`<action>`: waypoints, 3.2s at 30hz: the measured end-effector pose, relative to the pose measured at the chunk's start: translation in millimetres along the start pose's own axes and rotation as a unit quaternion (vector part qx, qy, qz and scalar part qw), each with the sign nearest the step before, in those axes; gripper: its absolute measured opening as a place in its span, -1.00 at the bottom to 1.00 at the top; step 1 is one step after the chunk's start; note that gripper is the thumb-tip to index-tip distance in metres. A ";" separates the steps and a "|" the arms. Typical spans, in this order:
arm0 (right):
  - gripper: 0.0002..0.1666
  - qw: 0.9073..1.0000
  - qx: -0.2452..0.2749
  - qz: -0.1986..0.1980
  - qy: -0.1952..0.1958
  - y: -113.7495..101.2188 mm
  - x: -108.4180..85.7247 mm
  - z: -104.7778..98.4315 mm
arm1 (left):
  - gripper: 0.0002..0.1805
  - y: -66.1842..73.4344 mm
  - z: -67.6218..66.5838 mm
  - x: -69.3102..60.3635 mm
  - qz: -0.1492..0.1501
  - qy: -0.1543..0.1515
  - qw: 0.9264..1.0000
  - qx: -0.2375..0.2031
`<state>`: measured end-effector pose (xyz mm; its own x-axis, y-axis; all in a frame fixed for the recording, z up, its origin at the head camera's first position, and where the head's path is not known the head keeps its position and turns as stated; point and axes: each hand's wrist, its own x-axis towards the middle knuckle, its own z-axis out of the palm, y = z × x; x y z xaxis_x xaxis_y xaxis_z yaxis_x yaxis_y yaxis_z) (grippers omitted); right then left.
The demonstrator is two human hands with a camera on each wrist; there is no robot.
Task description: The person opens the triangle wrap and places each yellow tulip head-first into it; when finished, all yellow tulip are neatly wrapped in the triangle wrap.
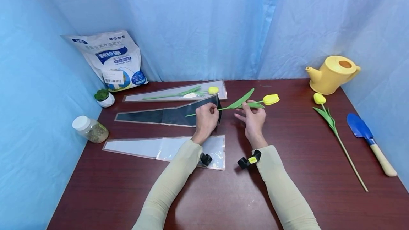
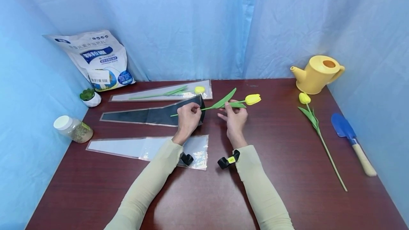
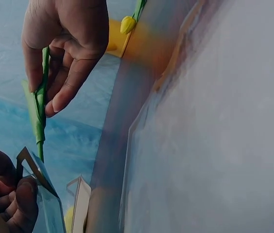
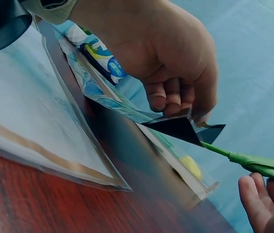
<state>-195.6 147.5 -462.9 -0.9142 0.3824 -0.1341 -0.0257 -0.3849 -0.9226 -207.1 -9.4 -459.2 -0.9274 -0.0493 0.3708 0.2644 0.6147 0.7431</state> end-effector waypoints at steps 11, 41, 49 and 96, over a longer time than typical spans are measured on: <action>-0.76 0.999 -0.023 0.022 -0.025 -5.4 1.8 -2.6 | -0.82 -0.6 -0.3 -0.2 0.003 0.004 1.000 0.000; -0.88 0.994 0.059 0.089 -0.037 2.0 -5.4 5.5 | -0.86 0.9 2.3 -1.6 0.042 0.016 0.999 -0.006; -0.88 0.980 0.116 0.157 -0.043 0.7 -4.0 3.8 | -0.87 0.2 3.6 -1.0 0.046 0.029 0.999 -0.001; -0.79 0.972 0.121 0.191 -0.069 9.8 -16.0 15.7 | -0.88 6.8 3.7 -3.4 0.089 0.002 0.995 -0.050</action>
<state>-187.6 124.5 -464.1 -0.9203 0.0632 -0.3861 0.2481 -0.6689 -0.7007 -203.1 -2.2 -457.4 -0.8621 0.0496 0.5044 0.4499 0.5329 0.7167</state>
